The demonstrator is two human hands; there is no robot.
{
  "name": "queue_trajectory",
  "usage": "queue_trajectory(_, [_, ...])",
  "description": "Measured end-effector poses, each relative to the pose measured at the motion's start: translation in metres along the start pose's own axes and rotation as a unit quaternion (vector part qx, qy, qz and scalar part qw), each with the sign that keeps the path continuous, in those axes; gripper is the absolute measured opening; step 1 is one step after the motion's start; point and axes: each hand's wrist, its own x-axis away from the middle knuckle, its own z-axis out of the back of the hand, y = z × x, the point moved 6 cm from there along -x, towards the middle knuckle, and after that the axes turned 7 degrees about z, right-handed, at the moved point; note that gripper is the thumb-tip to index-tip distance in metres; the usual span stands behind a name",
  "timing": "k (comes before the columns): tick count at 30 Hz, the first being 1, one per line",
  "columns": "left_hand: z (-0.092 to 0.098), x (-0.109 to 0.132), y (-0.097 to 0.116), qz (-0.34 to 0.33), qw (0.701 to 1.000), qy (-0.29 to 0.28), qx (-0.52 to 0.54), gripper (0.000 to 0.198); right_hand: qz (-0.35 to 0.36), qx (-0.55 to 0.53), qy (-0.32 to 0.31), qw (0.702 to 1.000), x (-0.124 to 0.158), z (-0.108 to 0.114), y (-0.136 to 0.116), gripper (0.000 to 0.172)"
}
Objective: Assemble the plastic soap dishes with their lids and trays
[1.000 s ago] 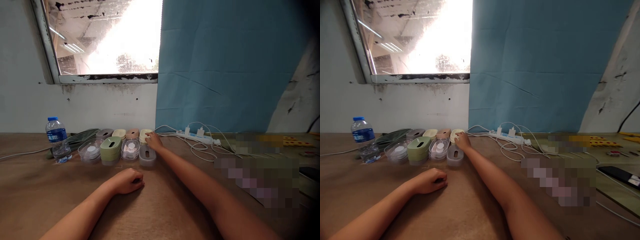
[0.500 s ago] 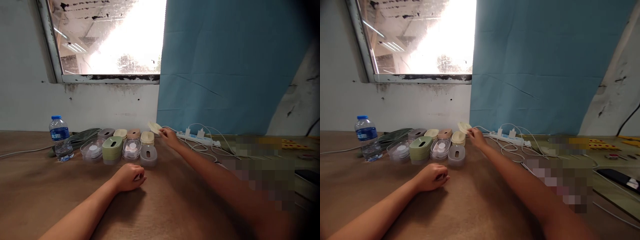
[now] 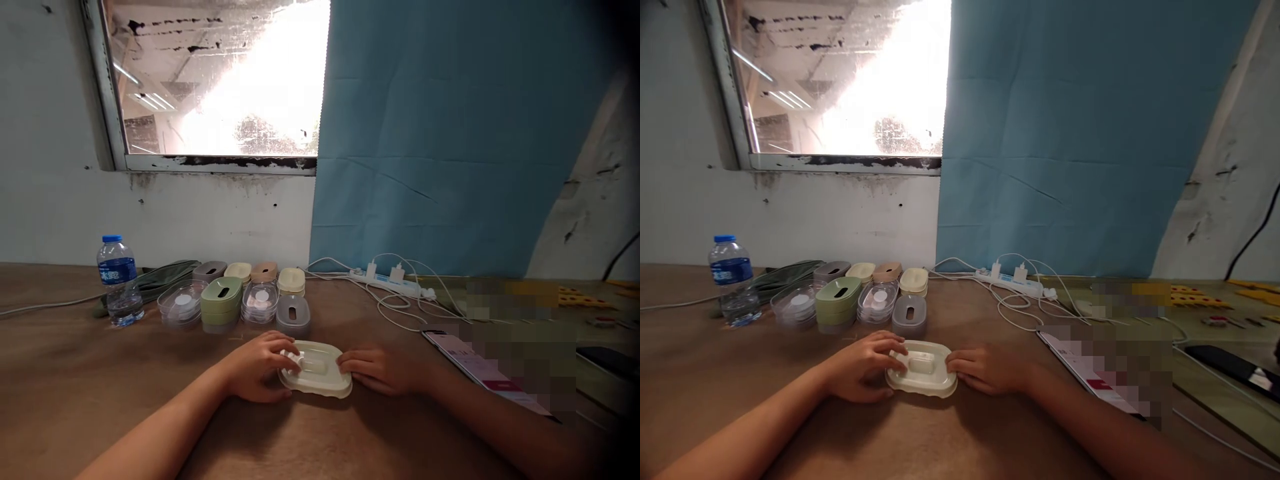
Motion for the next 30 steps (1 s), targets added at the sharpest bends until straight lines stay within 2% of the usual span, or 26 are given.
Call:
queue_trajectory(2, [-0.006, 0.000, -0.004, 0.011, 0.999, -0.028, 0.009, 0.030, 0.026, 0.062, 0.008, 0.998, -0.016, 0.009, 0.006, 0.029])
queue_trajectory(3, [-0.009, 0.000, -0.006, 0.021, 0.999, -0.035, 0.014, 0.028, 0.011, 0.086, 0.028, 0.996, -0.026, 0.015, 0.011, 0.027])
queue_trajectory(5, [-0.011, -0.001, -0.009, 0.037, 0.998, -0.038, 0.021, 0.025, -0.078, 0.120, 0.073, 0.987, -0.050, 0.024, 0.026, 0.022])
queue_trajectory(6, [-0.011, -0.001, -0.009, 0.040, 0.998, -0.038, 0.023, 0.025, -0.155, 0.127, 0.086, 0.976, -0.061, 0.025, 0.036, 0.020])
queue_trajectory(10, [-0.011, -0.002, -0.011, 0.048, 0.998, -0.039, 0.033, 0.025, -0.286, 0.128, 0.117, 0.942, -0.105, 0.005, 0.055, 0.031])
queue_trajectory(13, [-0.012, -0.002, -0.012, 0.055, 0.997, -0.043, 0.044, 0.024, -0.353, 0.108, 0.109, 0.923, -0.119, -0.015, 0.068, 0.043])
queue_trajectory(15, [-0.013, -0.002, -0.012, 0.058, 0.996, -0.048, 0.051, 0.024, -0.367, 0.093, 0.105, 0.920, -0.116, -0.021, 0.075, 0.043])
queue_trajectory(18, [-0.011, -0.002, -0.008, 0.054, 0.996, -0.039, 0.051, 0.033, -0.350, 0.069, 0.108, 0.928, -0.097, -0.015, 0.078, 0.040])
queue_trajectory(22, [0.000, -0.003, -0.005, 0.055, 0.998, 0.025, 0.036, 0.058, -0.321, 0.034, 0.118, 0.939, -0.054, 0.005, 0.073, 0.034])
queue_trajectory(25, [0.006, 0.000, -0.009, 0.074, 0.994, 0.071, 0.028, 0.065, -0.282, -0.022, 0.170, 0.944, -0.025, 0.013, 0.059, 0.034])
queue_trajectory(27, [0.006, 0.003, -0.014, 0.089, 0.991, 0.091, 0.036, 0.078, -0.251, -0.094, 0.209, 0.941, -0.013, 0.010, 0.047, 0.040])
queue_trajectory(30, [0.002, 0.005, -0.020, 0.098, 0.988, 0.107, 0.059, 0.099, -0.235, -0.176, 0.224, 0.929, -0.006, -0.004, 0.035, 0.046])
